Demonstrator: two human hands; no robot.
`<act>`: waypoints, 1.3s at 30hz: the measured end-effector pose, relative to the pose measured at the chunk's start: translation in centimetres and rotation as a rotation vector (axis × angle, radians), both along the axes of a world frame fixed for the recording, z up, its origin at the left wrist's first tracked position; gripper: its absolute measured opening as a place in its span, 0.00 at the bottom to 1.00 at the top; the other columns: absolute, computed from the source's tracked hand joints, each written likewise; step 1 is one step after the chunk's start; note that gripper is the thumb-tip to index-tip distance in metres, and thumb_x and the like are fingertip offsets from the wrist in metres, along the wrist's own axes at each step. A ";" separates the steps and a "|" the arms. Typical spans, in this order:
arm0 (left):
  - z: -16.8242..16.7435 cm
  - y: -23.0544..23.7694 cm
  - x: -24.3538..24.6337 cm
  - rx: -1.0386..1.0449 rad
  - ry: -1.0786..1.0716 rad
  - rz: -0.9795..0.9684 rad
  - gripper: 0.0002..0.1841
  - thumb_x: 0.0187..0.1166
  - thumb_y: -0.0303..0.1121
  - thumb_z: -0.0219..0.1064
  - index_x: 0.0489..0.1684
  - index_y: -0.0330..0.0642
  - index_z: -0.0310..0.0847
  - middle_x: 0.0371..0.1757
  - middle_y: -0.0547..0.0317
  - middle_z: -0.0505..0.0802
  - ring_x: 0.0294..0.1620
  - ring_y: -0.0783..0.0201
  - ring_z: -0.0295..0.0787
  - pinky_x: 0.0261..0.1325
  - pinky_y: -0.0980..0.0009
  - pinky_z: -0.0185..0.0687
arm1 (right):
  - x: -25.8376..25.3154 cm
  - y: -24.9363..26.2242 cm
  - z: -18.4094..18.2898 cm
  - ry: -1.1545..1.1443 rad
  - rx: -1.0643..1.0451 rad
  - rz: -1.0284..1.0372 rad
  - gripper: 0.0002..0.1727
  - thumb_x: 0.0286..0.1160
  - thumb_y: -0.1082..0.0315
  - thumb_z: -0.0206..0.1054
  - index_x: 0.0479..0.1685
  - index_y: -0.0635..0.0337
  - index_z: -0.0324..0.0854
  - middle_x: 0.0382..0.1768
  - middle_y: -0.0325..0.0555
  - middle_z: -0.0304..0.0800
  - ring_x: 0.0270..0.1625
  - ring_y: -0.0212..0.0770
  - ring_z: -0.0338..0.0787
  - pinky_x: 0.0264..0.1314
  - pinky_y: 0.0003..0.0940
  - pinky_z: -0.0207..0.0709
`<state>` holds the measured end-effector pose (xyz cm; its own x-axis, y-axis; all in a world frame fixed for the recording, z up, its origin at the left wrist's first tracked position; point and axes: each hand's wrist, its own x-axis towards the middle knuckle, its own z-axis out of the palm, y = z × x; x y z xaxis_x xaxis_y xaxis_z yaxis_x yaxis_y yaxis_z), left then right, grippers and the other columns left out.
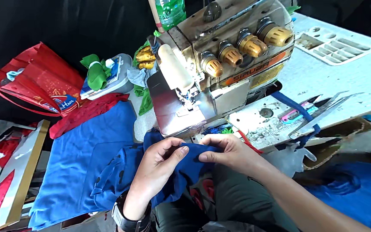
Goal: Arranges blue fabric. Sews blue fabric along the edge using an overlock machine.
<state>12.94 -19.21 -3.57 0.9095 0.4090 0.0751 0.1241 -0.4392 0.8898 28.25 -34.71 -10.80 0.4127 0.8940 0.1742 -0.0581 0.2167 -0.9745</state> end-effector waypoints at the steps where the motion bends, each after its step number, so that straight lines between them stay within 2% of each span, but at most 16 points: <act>1: 0.2 0.1 0.2 0.070 -0.018 0.010 0.06 0.81 0.33 0.68 0.45 0.46 0.91 0.35 0.69 0.93 0.35 0.77 0.88 0.39 0.81 0.84 | 0.0 0.1 0.2 -0.022 -0.003 -0.045 0.03 0.70 0.69 0.76 0.38 0.53 0.90 0.30 0.32 0.92 0.32 0.23 0.88 0.36 0.16 0.82; 4: 1.4 0.9 0.9 0.311 -0.058 0.033 0.06 0.80 0.35 0.69 0.44 0.47 0.91 0.39 0.72 0.93 0.41 0.80 0.89 0.43 0.83 0.84 | 0.2 0.4 1.0 -0.105 -0.004 -0.131 0.01 0.74 0.67 0.74 0.36 0.51 0.90 0.27 0.30 0.92 0.30 0.22 0.88 0.33 0.15 0.81; 8: 3.7 2.4 3.1 0.528 -0.076 0.016 0.05 0.80 0.32 0.70 0.43 0.43 0.91 0.41 0.69 0.92 0.41 0.82 0.86 0.43 0.85 0.81 | 0.7 1.4 2.7 -0.163 0.027 -0.221 0.05 0.71 0.70 0.76 0.42 0.52 0.89 0.32 0.32 0.93 0.32 0.25 0.90 0.34 0.18 0.84; 10: 4.7 3.1 4.3 0.470 -0.037 0.000 0.03 0.80 0.31 0.70 0.42 0.45 0.90 0.39 0.69 0.93 0.38 0.80 0.87 0.41 0.82 0.81 | 1.3 1.6 3.4 -0.167 0.037 -0.295 0.09 0.69 0.72 0.76 0.47 0.53 0.88 0.31 0.32 0.92 0.30 0.25 0.88 0.32 0.19 0.82; 14: 5.3 3.7 6.4 0.170 0.084 0.018 0.05 0.83 0.32 0.68 0.40 0.47 0.91 0.31 0.68 0.93 0.28 0.77 0.84 0.29 0.80 0.77 | 2.6 1.7 3.9 -0.042 0.073 -0.359 0.12 0.72 0.77 0.73 0.51 0.57 0.84 0.26 0.34 0.91 0.27 0.25 0.88 0.31 0.17 0.82; 17: 5.2 3.9 6.4 0.093 0.142 0.025 0.08 0.85 0.34 0.66 0.40 0.50 0.93 0.30 0.67 0.92 0.23 0.76 0.81 0.23 0.80 0.73 | 3.4 1.7 3.6 0.140 0.071 -0.301 0.08 0.86 0.75 0.59 0.52 0.61 0.83 0.30 0.40 0.92 0.26 0.29 0.90 0.30 0.22 0.87; 19: 4.9 4.3 6.4 0.074 0.156 0.025 0.09 0.85 0.34 0.66 0.40 0.49 0.94 0.31 0.66 0.93 0.23 0.76 0.81 0.24 0.80 0.73 | 3.8 1.6 3.6 0.255 0.052 -0.233 0.16 0.94 0.69 0.46 0.56 0.62 0.81 0.31 0.42 0.92 0.27 0.32 0.92 0.32 0.27 0.89; 20: 4.7 4.4 6.4 0.066 0.155 0.028 0.09 0.85 0.34 0.66 0.40 0.49 0.94 0.31 0.66 0.93 0.23 0.76 0.82 0.24 0.80 0.73 | 3.9 1.6 3.6 0.279 0.044 -0.216 0.18 0.95 0.66 0.43 0.58 0.61 0.80 0.30 0.41 0.92 0.26 0.33 0.92 0.32 0.28 0.89; 21: 4.5 4.6 6.4 0.057 0.151 0.027 0.09 0.85 0.33 0.65 0.41 0.49 0.94 0.32 0.65 0.93 0.24 0.76 0.82 0.25 0.80 0.74 | 3.9 1.5 3.5 0.282 0.047 -0.213 0.17 0.95 0.66 0.44 0.58 0.61 0.79 0.30 0.41 0.91 0.26 0.33 0.92 0.32 0.29 0.90; 23: 4.4 4.7 6.3 0.030 0.143 0.029 0.10 0.86 0.33 0.65 0.41 0.49 0.94 0.31 0.66 0.94 0.23 0.77 0.82 0.24 0.81 0.74 | 3.9 1.5 3.2 0.233 0.080 -0.222 0.10 0.86 0.74 0.58 0.59 0.60 0.79 0.32 0.40 0.91 0.27 0.32 0.91 0.31 0.27 0.89; 25: 4.5 4.8 6.2 0.022 0.141 0.035 0.10 0.86 0.35 0.64 0.41 0.50 0.94 0.29 0.66 0.92 0.21 0.77 0.80 0.22 0.82 0.72 | 3.6 1.6 2.9 0.114 0.097 -0.235 0.23 0.68 0.80 0.73 0.62 0.57 0.76 0.33 0.38 0.88 0.28 0.31 0.88 0.31 0.23 0.87; 26: 4.5 4.8 6.2 0.015 0.140 0.040 0.10 0.87 0.35 0.63 0.41 0.51 0.94 0.29 0.67 0.92 0.21 0.77 0.79 0.21 0.82 0.71 | 3.4 1.6 2.8 0.079 0.097 -0.245 0.25 0.65 0.82 0.75 0.62 0.57 0.76 0.35 0.39 0.87 0.29 0.31 0.88 0.32 0.23 0.87; 29: 4.3 4.9 6.5 0.012 0.122 0.078 0.10 0.87 0.36 0.64 0.38 0.51 0.92 0.27 0.67 0.91 0.20 0.78 0.78 0.20 0.83 0.69 | 3.1 2.1 2.6 0.147 0.120 -0.334 0.15 0.72 0.86 0.67 0.54 0.62 0.82 0.35 0.42 0.90 0.27 0.31 0.89 0.31 0.24 0.88; 31: 4.1 5.1 6.8 0.026 0.112 0.095 0.09 0.86 0.35 0.64 0.40 0.49 0.92 0.29 0.67 0.92 0.23 0.78 0.82 0.24 0.82 0.75 | 3.2 2.4 2.8 0.187 0.132 -0.376 0.10 0.77 0.84 0.62 0.49 0.64 0.83 0.30 0.42 0.91 0.24 0.31 0.89 0.31 0.23 0.87; 35: 3.7 5.4 6.9 -0.016 0.098 0.120 0.08 0.86 0.34 0.65 0.41 0.48 0.91 0.29 0.67 0.92 0.24 0.79 0.83 0.25 0.83 0.76 | 3.3 2.7 2.8 0.121 0.167 -0.422 0.09 0.83 0.80 0.59 0.49 0.63 0.84 0.27 0.41 0.90 0.23 0.30 0.89 0.29 0.22 0.87; 39: 3.4 5.8 6.7 -0.137 0.056 0.123 0.09 0.86 0.32 0.63 0.44 0.47 0.92 0.34 0.66 0.95 0.29 0.79 0.88 0.31 0.82 0.82 | 3.1 3.1 2.6 0.030 0.196 -0.476 0.07 0.83 0.78 0.60 0.49 0.61 0.83 0.25 0.38 0.89 0.23 0.28 0.87 0.28 0.20 0.85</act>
<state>19.61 -13.44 -0.16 0.8532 0.5202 -0.0384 0.2204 -0.2928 0.9304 31.36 -31.58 -8.16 0.7734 0.5574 0.3019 0.0644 0.4046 -0.9122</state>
